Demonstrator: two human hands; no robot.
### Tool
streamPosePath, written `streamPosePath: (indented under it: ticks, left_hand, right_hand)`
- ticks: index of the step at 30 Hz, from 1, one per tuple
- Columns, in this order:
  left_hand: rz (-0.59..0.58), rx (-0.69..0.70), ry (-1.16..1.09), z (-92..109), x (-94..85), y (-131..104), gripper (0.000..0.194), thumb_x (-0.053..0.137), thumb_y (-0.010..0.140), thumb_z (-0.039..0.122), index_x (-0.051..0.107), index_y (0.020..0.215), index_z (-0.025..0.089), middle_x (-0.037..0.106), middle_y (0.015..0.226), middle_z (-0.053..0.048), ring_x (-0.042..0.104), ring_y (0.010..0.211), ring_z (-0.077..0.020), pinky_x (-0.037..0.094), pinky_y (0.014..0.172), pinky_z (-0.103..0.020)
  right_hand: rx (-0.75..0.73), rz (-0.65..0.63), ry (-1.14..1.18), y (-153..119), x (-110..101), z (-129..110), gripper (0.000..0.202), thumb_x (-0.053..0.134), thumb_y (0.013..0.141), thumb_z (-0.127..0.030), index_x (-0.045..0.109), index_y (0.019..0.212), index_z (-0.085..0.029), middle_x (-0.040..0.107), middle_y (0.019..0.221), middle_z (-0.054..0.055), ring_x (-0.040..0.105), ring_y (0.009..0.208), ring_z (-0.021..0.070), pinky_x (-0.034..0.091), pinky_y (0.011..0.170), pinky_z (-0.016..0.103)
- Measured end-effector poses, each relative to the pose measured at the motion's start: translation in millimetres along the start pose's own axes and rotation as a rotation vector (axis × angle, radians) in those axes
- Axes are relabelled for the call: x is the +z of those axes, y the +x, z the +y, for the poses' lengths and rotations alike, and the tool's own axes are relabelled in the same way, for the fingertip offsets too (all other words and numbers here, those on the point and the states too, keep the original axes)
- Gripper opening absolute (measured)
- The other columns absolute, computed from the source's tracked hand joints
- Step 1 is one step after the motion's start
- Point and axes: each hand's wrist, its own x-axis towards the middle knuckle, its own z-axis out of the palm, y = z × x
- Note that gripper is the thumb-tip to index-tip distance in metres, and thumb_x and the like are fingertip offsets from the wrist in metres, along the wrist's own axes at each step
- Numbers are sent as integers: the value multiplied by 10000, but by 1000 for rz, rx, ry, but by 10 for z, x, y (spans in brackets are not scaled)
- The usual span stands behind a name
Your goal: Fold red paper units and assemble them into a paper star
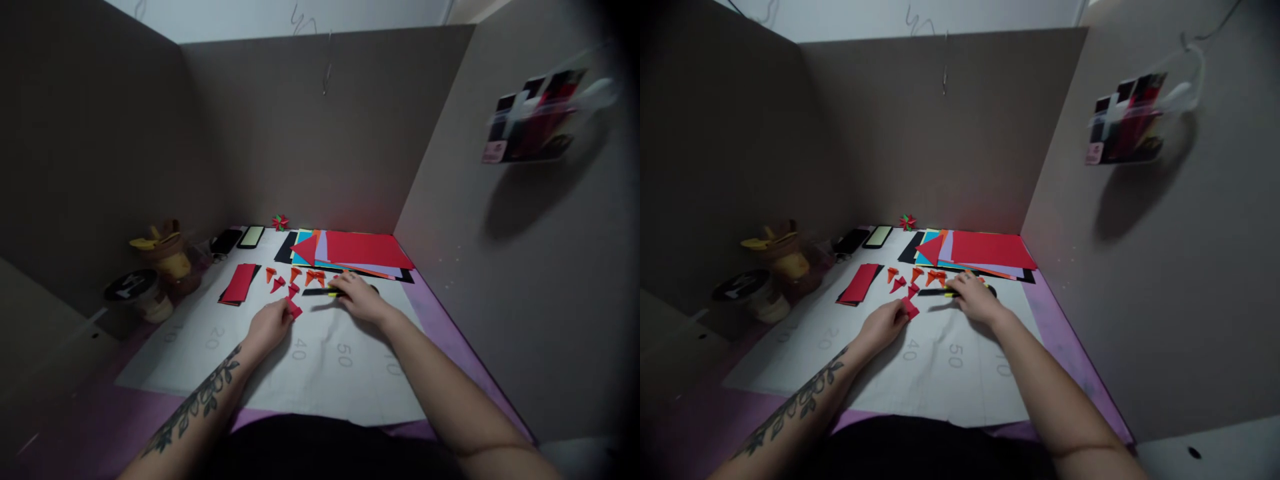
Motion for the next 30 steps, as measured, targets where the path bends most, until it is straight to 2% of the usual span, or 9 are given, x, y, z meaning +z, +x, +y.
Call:
streamPosePath:
  ticks: [2,5,13,21,25,30]
  left_hand:
    - [3,20,-22,-2,8,1,77,494,807,231,558,792,191,631,801,-41,564,737,-182,302,581,-258]
    - [6,29,-50,-4,0,-18,66,508,801,226,565,796,193,633,798,-34,560,731,-175,296,578,-253]
    - [-10,71,-84,-53,8,17,127,501,781,215,622,819,211,646,830,-19,554,723,-161,316,577,-240]
    - [-68,165,-165,-164,24,49,264,500,796,212,735,909,248,603,819,-45,537,718,-150,382,663,-245]
    - [-39,202,-128,-175,39,-2,289,474,820,229,732,951,232,583,812,-64,522,700,-162,368,643,-262]
    - [-8,192,-235,-144,32,-39,283,481,825,262,735,933,198,577,794,-73,512,673,-165,371,652,-272]
  right_hand:
    - [-18,-78,-33,35,102,-155,408,553,772,-93,539,1157,-229,532,1062,82,429,1026,225,333,869,339]
    - [17,-122,-92,72,189,-240,377,561,783,-115,554,1143,-227,524,1056,87,421,1009,230,328,844,342]
    - [-75,-143,-68,66,179,-146,380,579,760,-99,604,1103,-259,549,1013,60,438,994,212,324,838,326]
    - [-111,-165,-205,115,181,-163,293,504,845,-185,630,1098,-263,565,1002,90,439,993,239,301,846,371]
    - [-120,-167,-233,109,163,-164,290,484,859,-187,633,1097,-258,565,1012,101,438,993,245,298,839,374]
    - [-110,-158,-236,85,155,-164,291,480,860,-181,637,1096,-246,558,1005,108,439,973,239,304,826,360]
